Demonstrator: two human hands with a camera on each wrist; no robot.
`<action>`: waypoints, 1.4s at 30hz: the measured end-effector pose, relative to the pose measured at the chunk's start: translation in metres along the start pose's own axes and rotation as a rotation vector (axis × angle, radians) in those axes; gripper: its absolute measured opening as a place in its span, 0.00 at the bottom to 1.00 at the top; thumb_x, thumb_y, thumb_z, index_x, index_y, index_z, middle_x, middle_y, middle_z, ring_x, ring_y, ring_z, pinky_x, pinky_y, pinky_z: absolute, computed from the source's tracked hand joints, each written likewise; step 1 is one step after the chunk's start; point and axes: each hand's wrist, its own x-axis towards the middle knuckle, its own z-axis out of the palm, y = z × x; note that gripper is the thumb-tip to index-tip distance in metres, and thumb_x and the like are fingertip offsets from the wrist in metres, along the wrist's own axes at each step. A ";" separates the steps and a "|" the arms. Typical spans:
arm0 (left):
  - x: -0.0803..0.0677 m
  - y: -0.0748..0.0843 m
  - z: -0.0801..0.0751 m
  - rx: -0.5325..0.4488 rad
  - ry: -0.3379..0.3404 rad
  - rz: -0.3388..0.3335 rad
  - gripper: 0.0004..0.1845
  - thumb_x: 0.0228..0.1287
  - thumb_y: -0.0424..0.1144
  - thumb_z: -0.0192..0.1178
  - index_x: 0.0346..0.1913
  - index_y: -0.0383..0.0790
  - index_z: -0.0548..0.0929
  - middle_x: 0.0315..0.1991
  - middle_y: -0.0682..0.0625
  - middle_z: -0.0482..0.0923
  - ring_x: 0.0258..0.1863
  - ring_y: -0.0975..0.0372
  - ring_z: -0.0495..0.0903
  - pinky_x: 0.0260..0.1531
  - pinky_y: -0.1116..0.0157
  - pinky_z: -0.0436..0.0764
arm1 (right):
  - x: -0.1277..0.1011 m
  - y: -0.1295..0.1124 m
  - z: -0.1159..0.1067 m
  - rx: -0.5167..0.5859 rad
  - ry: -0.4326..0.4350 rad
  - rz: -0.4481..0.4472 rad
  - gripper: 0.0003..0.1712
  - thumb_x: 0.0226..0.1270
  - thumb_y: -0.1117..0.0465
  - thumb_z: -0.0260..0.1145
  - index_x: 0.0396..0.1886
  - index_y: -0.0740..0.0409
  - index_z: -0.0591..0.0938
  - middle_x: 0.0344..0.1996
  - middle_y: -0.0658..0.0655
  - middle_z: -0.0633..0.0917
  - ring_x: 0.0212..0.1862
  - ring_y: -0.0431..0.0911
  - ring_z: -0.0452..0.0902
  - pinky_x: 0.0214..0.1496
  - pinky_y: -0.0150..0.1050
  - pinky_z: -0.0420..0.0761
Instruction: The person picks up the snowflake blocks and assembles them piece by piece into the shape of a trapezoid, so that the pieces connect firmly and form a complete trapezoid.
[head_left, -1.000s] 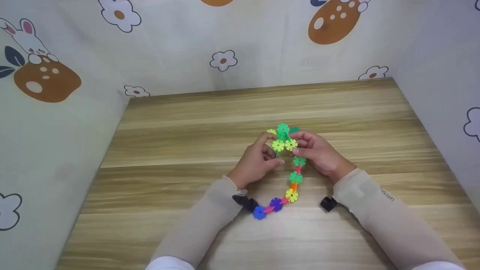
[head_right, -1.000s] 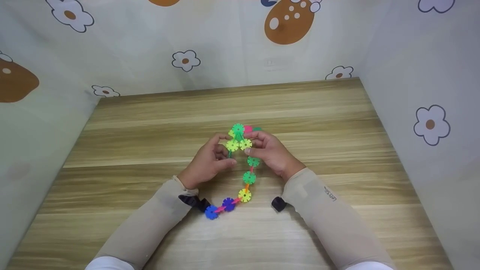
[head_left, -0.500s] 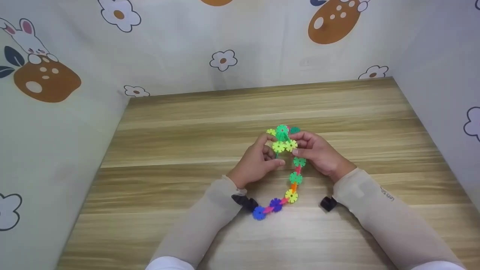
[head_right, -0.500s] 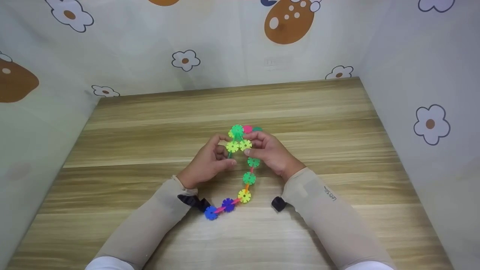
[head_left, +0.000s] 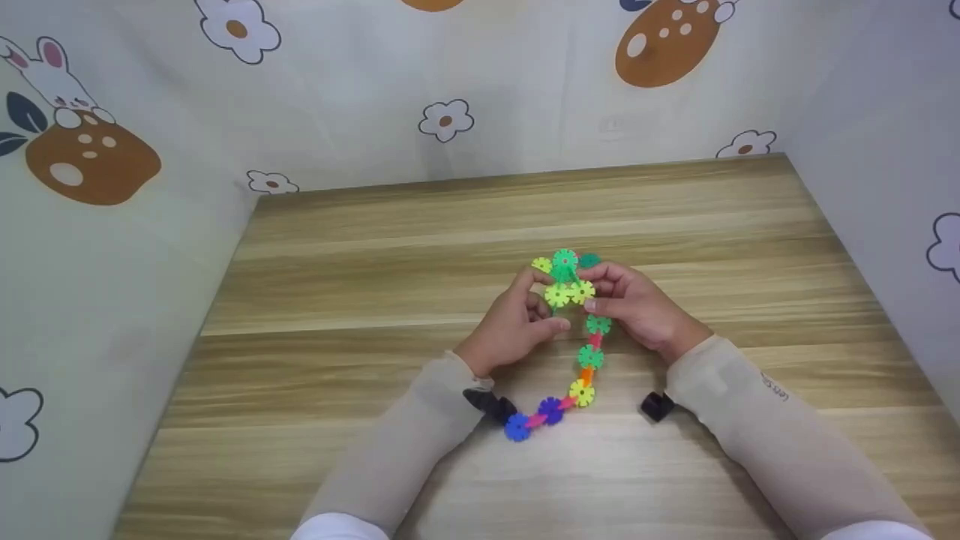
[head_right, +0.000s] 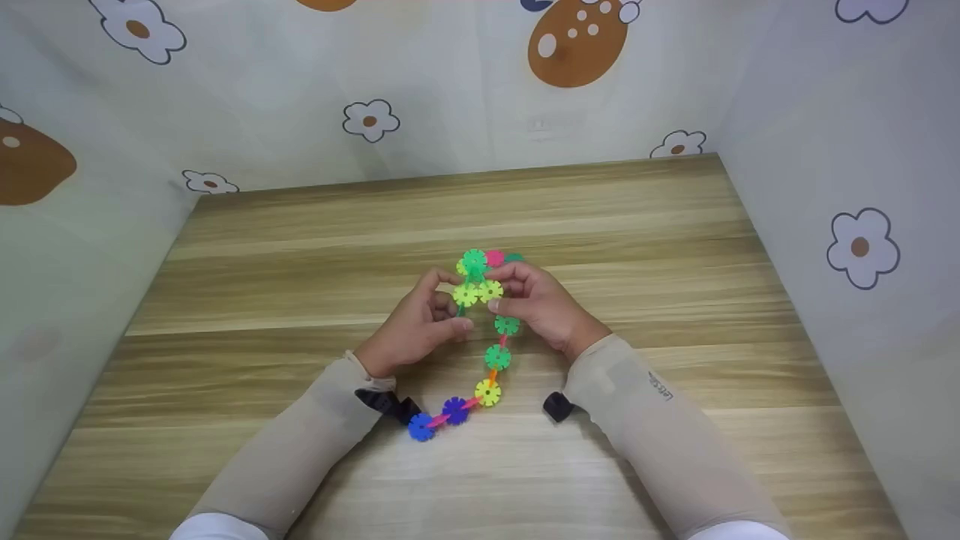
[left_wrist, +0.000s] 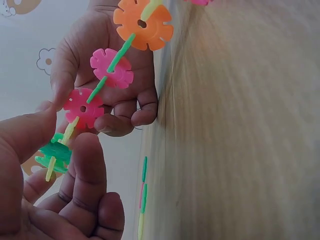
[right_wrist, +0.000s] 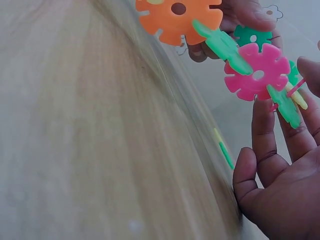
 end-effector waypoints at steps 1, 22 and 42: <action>0.000 0.000 0.000 0.000 0.000 0.002 0.27 0.60 0.40 0.68 0.56 0.54 0.64 0.26 0.50 0.76 0.23 0.62 0.73 0.25 0.67 0.75 | 0.000 0.000 0.000 -0.001 -0.001 -0.001 0.23 0.61 0.74 0.65 0.56 0.67 0.73 0.43 0.56 0.83 0.42 0.46 0.79 0.43 0.33 0.80; 0.001 -0.004 0.003 -0.026 0.010 0.038 0.28 0.59 0.41 0.68 0.57 0.54 0.64 0.27 0.50 0.76 0.24 0.62 0.73 0.25 0.68 0.75 | -0.001 -0.001 0.000 0.009 -0.010 -0.001 0.20 0.61 0.76 0.63 0.54 0.64 0.75 0.42 0.55 0.84 0.42 0.45 0.79 0.43 0.33 0.80; 0.001 -0.007 0.004 -0.027 0.033 0.043 0.29 0.60 0.41 0.68 0.61 0.57 0.67 0.28 0.50 0.76 0.23 0.63 0.73 0.25 0.68 0.75 | 0.000 0.000 -0.001 0.001 -0.010 -0.011 0.20 0.61 0.79 0.60 0.52 0.63 0.75 0.41 0.55 0.84 0.42 0.44 0.78 0.42 0.32 0.80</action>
